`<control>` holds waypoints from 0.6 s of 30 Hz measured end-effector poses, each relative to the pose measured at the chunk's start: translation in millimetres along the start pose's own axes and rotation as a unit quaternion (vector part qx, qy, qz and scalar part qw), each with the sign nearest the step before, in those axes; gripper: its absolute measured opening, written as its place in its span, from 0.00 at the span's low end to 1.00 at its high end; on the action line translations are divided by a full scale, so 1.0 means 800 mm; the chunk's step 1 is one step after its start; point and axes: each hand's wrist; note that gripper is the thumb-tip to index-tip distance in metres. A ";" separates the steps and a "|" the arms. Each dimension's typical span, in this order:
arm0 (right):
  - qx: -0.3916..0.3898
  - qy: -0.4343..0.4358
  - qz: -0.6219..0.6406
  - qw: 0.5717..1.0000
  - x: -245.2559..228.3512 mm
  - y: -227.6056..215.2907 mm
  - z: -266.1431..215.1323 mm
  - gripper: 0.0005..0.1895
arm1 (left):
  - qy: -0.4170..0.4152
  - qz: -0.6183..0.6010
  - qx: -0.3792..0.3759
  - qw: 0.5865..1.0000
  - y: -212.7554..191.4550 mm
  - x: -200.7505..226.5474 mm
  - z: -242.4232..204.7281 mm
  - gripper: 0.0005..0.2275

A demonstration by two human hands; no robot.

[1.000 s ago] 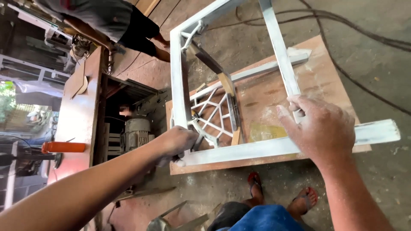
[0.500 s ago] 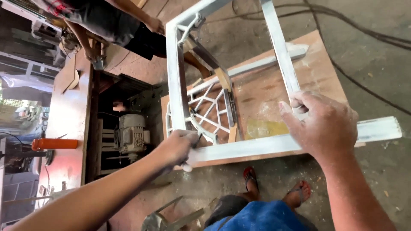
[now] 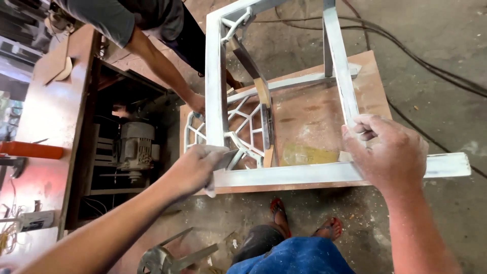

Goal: Sanding a white-painted chair frame manually using sandpaper and a brush to prepare it for finishing.

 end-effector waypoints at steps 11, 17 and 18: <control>-0.022 0.009 0.060 0.998 -0.001 -0.017 0.011 0.12 | 0.285 0.143 0.128 0.939 0.016 -0.045 0.036 0.16; -0.061 0.059 0.188 0.978 -0.088 -0.047 0.038 0.18 | 0.512 -0.057 0.216 0.829 -0.025 -0.071 0.004 0.06; -0.091 0.045 0.218 0.971 -0.114 -0.054 0.042 0.20 | 0.551 -0.102 0.184 0.807 -0.031 -0.073 0.000 0.07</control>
Point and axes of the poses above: each hand's wrist, its own z-axis towards the middle knuckle, its own y-axis out of the palm, x = y × z, and after that the axes turned 8 degrees about -y, right-handed
